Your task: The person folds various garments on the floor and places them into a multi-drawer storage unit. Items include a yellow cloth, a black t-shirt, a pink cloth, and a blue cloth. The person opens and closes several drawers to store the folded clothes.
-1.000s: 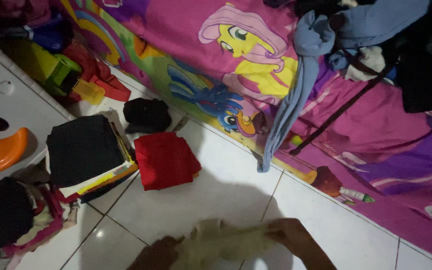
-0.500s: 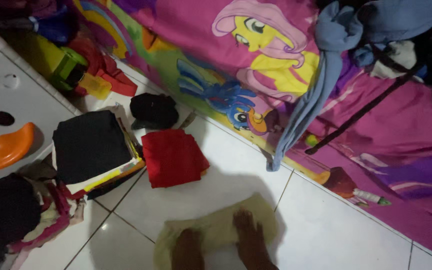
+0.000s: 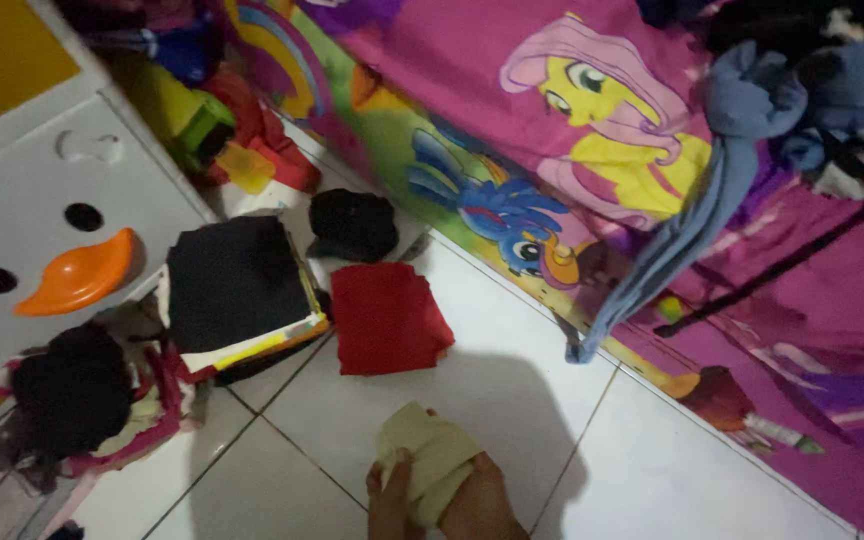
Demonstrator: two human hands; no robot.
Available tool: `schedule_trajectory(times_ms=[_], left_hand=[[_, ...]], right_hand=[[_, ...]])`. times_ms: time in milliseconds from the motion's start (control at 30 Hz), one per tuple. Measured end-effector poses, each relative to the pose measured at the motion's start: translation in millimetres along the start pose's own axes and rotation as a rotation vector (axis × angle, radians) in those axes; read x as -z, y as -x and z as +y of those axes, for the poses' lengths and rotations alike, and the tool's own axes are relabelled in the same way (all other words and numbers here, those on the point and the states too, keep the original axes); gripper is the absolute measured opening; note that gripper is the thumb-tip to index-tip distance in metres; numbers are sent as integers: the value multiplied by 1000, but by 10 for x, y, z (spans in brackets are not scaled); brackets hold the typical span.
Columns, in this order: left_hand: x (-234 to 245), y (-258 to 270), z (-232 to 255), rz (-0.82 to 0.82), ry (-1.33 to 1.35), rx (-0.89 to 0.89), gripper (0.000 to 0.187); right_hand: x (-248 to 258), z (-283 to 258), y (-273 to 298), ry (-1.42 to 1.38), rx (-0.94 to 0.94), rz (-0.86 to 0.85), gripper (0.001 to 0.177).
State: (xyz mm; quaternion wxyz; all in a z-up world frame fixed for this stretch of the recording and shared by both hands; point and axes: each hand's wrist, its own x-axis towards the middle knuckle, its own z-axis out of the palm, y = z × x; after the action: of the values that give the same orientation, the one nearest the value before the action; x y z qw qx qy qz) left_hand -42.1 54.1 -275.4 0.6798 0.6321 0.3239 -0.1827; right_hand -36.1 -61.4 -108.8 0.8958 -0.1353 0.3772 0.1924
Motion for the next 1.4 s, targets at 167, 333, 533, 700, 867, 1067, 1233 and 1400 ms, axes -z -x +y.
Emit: schedule_trajectory(times_ms=[167,333,533,700,867,1067,1233,1400], left_hand=[[471,308,821,-11,438,62,53],[1334,676,1672,78,543,-103,52],[2548,1003,2740,229,189,-549,50],[3460,722,3394,657,-253,-837,79],[3800,244,3262,700,-1069,-1070,65],[3881,50,3004,214,-1304,-397,117],[3868,374,3222,305,-1257,-515,112],[3526,862,3656,312,-1247,-549,104]], right_hand=[[-259,159,-94,314,113,24,54],[-868,434,-151,510,67,72,61],[-2131,1534,-384,1021,483,-455,65],[-3058,2313,-842,1457,1278,-738,38],[-3345,2823,-1115,1962,1098,-689,41],[-3217,3007,-1311,2562,895,-570,76],[-3285,2826,-1293,2490,703,-657,64],[-3400,2242,-890,2149,794,-720,52]])
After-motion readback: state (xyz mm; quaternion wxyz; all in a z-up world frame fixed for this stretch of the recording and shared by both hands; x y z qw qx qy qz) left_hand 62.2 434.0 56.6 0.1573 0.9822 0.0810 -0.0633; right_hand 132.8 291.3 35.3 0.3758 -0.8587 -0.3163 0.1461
